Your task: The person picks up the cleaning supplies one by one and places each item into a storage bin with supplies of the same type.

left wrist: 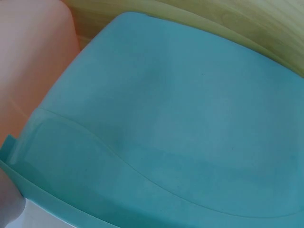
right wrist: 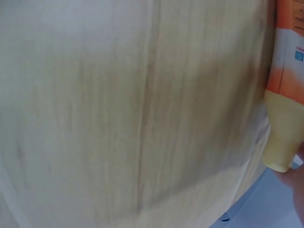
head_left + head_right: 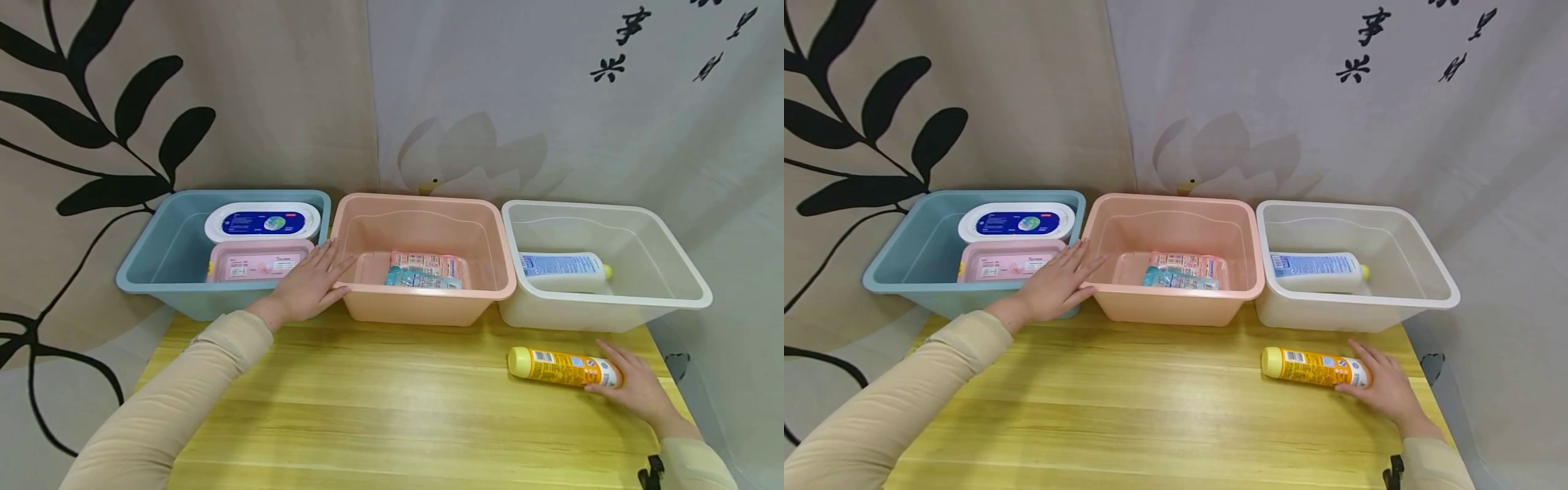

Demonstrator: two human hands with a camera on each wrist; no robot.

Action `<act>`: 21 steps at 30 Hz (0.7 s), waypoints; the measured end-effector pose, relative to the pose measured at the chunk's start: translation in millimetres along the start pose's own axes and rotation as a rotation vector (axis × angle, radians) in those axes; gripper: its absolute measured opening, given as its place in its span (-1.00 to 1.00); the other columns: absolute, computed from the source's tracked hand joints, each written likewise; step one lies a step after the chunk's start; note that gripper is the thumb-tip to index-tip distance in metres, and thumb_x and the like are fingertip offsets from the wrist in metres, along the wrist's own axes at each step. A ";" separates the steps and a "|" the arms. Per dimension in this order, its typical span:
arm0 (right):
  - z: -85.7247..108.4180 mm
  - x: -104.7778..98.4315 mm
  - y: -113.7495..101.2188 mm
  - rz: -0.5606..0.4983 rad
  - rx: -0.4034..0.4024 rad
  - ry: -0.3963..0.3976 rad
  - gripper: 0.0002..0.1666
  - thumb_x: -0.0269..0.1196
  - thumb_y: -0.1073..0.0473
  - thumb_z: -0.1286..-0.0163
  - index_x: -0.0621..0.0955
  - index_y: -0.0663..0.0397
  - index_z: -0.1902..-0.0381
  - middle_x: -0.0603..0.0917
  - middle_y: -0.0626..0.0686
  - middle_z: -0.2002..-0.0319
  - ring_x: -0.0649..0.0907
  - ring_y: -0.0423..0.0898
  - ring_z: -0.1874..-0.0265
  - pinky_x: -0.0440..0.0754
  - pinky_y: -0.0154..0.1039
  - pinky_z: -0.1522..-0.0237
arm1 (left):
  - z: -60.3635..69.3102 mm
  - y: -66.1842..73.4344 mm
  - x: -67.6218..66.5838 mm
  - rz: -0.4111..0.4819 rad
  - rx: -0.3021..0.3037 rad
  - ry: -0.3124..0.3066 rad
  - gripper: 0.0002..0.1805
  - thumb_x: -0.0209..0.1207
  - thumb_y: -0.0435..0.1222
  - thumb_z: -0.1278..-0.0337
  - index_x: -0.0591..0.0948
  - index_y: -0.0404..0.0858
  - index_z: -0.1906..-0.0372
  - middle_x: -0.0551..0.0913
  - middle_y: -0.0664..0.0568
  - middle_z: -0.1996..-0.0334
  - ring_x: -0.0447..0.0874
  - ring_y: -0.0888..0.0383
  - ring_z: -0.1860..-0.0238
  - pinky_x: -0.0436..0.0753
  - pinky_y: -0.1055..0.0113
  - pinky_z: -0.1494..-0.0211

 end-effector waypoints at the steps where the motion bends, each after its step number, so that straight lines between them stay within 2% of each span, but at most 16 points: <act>1: 0.0 0.2 -0.3 0.000 -0.003 0.002 0.17 0.49 -0.12 0.15 0.23 0.13 -0.38 0.34 0.49 -0.17 0.31 0.53 -0.04 0.21 0.48 0.05 | 0.0 -0.2 0.1 0.000 0.000 0.000 -0.34 -0.12 0.01 -0.36 0.08 -0.14 -0.46 -0.03 -0.32 -0.45 -0.19 -0.19 -0.49 -0.06 -0.04 -0.51; 8: 0.1 4.8 3.0 0.031 -0.020 0.009 0.18 0.49 -0.13 0.16 0.23 0.10 -0.38 0.36 0.48 -0.16 0.34 0.51 -0.03 0.25 0.46 0.07 | -0.2 -0.3 0.3 0.001 -0.005 -0.008 -0.33 -0.14 0.02 -0.37 0.07 -0.13 -0.47 -0.04 -0.32 -0.45 -0.21 -0.19 -0.49 -0.07 -0.05 -0.51; 12: 0.2 9.1 4.4 0.074 -0.025 -0.011 0.11 0.48 -0.18 0.16 0.31 0.11 -0.32 0.40 0.41 -0.15 0.39 0.49 0.00 0.31 0.45 0.15 | -0.3 -0.1 0.2 0.000 -0.007 -0.008 -0.33 -0.14 0.02 -0.37 0.07 -0.13 -0.47 -0.04 -0.32 -0.45 -0.20 -0.20 -0.49 -0.07 -0.04 -0.51; 21: 0.8 11.9 3.9 0.067 0.030 -0.079 -0.03 0.45 -0.22 0.10 0.41 0.13 -0.20 0.49 0.34 -0.06 0.52 0.41 0.08 0.38 0.25 0.29 | -0.4 0.1 0.5 -0.003 -0.008 -0.010 -0.33 -0.14 0.03 -0.37 0.06 -0.12 -0.47 -0.05 -0.32 -0.46 -0.19 -0.20 -0.49 -0.06 -0.04 -0.51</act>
Point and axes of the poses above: each hand's wrist, its own z-axis away from the middle knuckle, its own x-axis out of the palm, y = z × x, the point moved 9 cm from there along -z, towards the middle knuckle
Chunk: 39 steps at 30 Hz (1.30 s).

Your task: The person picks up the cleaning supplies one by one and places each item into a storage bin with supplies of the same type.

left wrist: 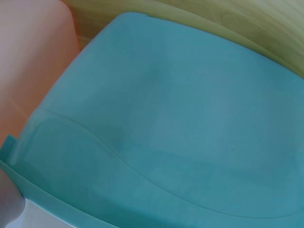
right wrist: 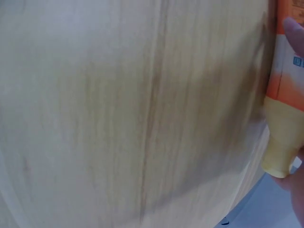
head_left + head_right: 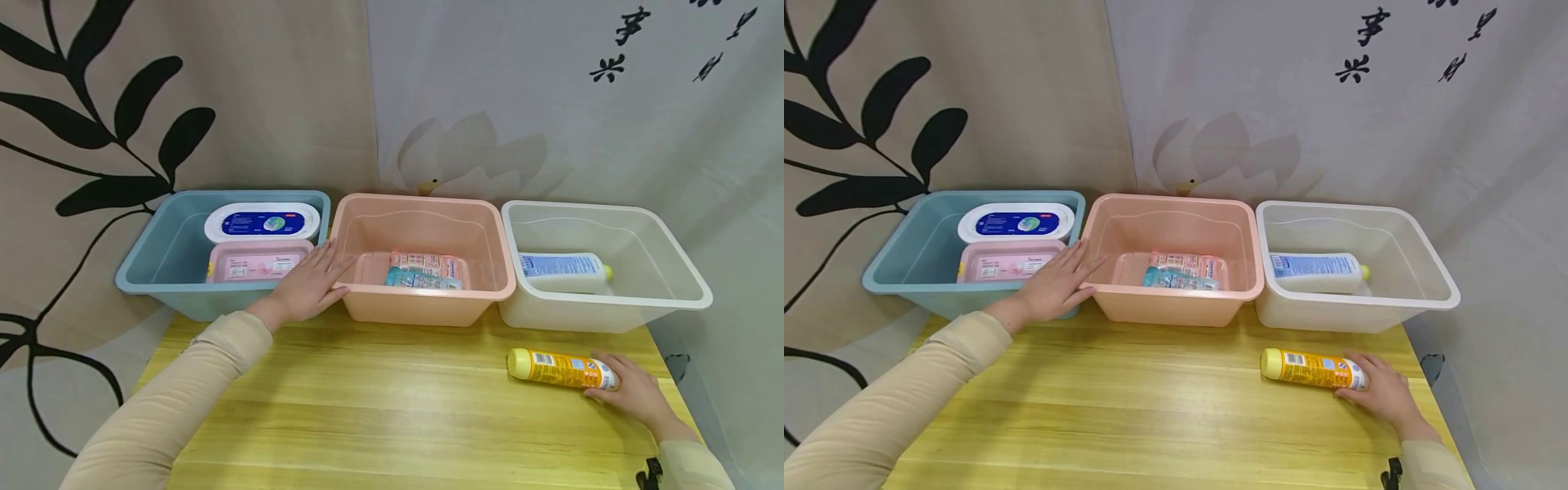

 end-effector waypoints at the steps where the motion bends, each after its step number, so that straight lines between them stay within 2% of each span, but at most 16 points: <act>1: 0.1 -0.1 -0.4 -0.003 0.005 -0.008 -0.03 0.45 -0.22 0.10 0.41 0.13 -0.20 0.49 0.34 -0.05 0.53 0.40 0.10 0.38 0.23 0.30 | 0.0 -0.1 0.0 0.000 -0.002 -0.001 -0.33 -0.15 0.03 -0.37 0.05 -0.12 -0.47 -0.05 -0.31 -0.46 -0.19 -0.20 -0.49 -0.06 -0.04 -0.51; 8: 0.3 -0.3 2.9 -0.028 0.026 -0.062 -0.08 0.47 -0.14 0.09 0.43 0.19 -0.17 0.50 0.37 -0.04 0.58 0.32 0.18 0.40 0.16 0.34 | -0.5 0.0 1.9 -0.004 0.006 0.004 -0.32 -0.18 0.07 -0.37 0.05 -0.12 -0.47 -0.06 -0.30 -0.46 -0.19 -0.20 -0.49 -0.06 -0.06 -0.50; 15: 2.8 -4.2 8.5 -0.111 0.002 -0.054 -0.19 0.50 0.06 0.13 0.50 0.20 -0.11 0.57 0.30 0.00 0.54 -0.13 0.32 0.37 -0.29 0.42 | -1.5 1.2 2.8 0.001 0.007 0.001 -0.32 -0.19 0.06 -0.37 0.05 -0.11 -0.47 -0.04 -0.31 -0.46 -0.19 -0.19 -0.49 -0.05 -0.04 -0.50; 19: 5.9 -10.7 7.9 -0.158 -0.010 -0.059 -0.21 0.51 0.08 0.13 0.52 0.24 -0.09 0.60 0.28 0.02 0.46 -0.34 0.35 0.36 -0.40 0.44 | -2.0 1.7 3.4 0.001 -0.001 -0.011 -0.33 -0.16 0.05 -0.37 0.05 -0.10 -0.47 -0.05 -0.30 -0.46 -0.20 -0.18 -0.49 -0.06 -0.03 -0.51; 26: 11.2 -26.7 1.8 -0.210 0.026 -0.150 -0.20 0.47 0.04 0.04 0.49 0.25 -0.15 0.56 0.35 -0.02 0.43 -0.38 0.36 0.35 -0.43 0.43 | -1.7 1.6 3.8 -0.007 -0.003 -0.016 -0.33 -0.16 0.04 -0.37 0.04 -0.10 -0.47 -0.05 -0.30 -0.46 -0.20 -0.18 -0.49 -0.06 -0.03 -0.51; 29: 12.1 -31.3 -3.6 -0.300 0.025 -0.209 -0.23 0.44 0.09 -0.02 0.47 0.29 -0.17 0.60 0.25 0.06 0.44 -0.40 0.40 0.40 -0.42 0.46 | -1.7 1.3 4.3 -0.007 -0.001 -0.014 -0.33 -0.16 0.04 -0.37 0.05 -0.11 -0.47 -0.05 -0.30 -0.46 -0.20 -0.18 -0.49 -0.06 -0.03 -0.51; 33: 12.9 -35.0 -8.2 -0.443 0.017 -0.317 -0.31 0.34 0.18 -0.16 0.41 0.26 -0.24 0.56 -0.01 0.17 0.47 -0.36 0.41 0.49 -0.39 0.45 | -1.6 1.1 4.3 -0.007 -0.003 -0.014 -0.33 -0.15 0.04 -0.37 0.05 -0.11 -0.47 -0.06 -0.30 -0.46 -0.20 -0.18 -0.49 -0.06 -0.03 -0.51; 35: 13.6 -36.0 -8.1 -0.507 0.009 -0.361 -0.36 0.29 0.21 -0.21 0.42 0.14 -0.26 0.54 -0.14 0.17 0.49 -0.36 0.38 0.54 -0.36 0.43 | -1.7 1.0 4.5 -0.006 -0.004 -0.016 -0.33 -0.16 0.04 -0.37 0.05 -0.11 -0.47 -0.06 -0.30 -0.46 -0.20 -0.17 -0.49 -0.07 -0.02 -0.51; 39: 15.9 -35.9 -2.8 -0.646 -0.014 -0.399 -0.45 0.22 0.29 -0.28 0.48 -0.20 -0.22 0.52 -0.43 0.14 0.54 -0.36 0.33 0.62 -0.29 0.42 | -2.7 1.4 5.4 -0.006 -0.002 -0.017 -0.33 -0.16 0.04 -0.37 0.06 -0.10 -0.47 -0.07 -0.28 -0.47 -0.22 -0.17 -0.50 -0.08 -0.02 -0.51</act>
Point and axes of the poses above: each hand's wrist, its own z-axis away from the middle knuckle, its own x-axis out of the palm, y = z × x, the point moved 9 cm from there along -z, towards the middle knuckle
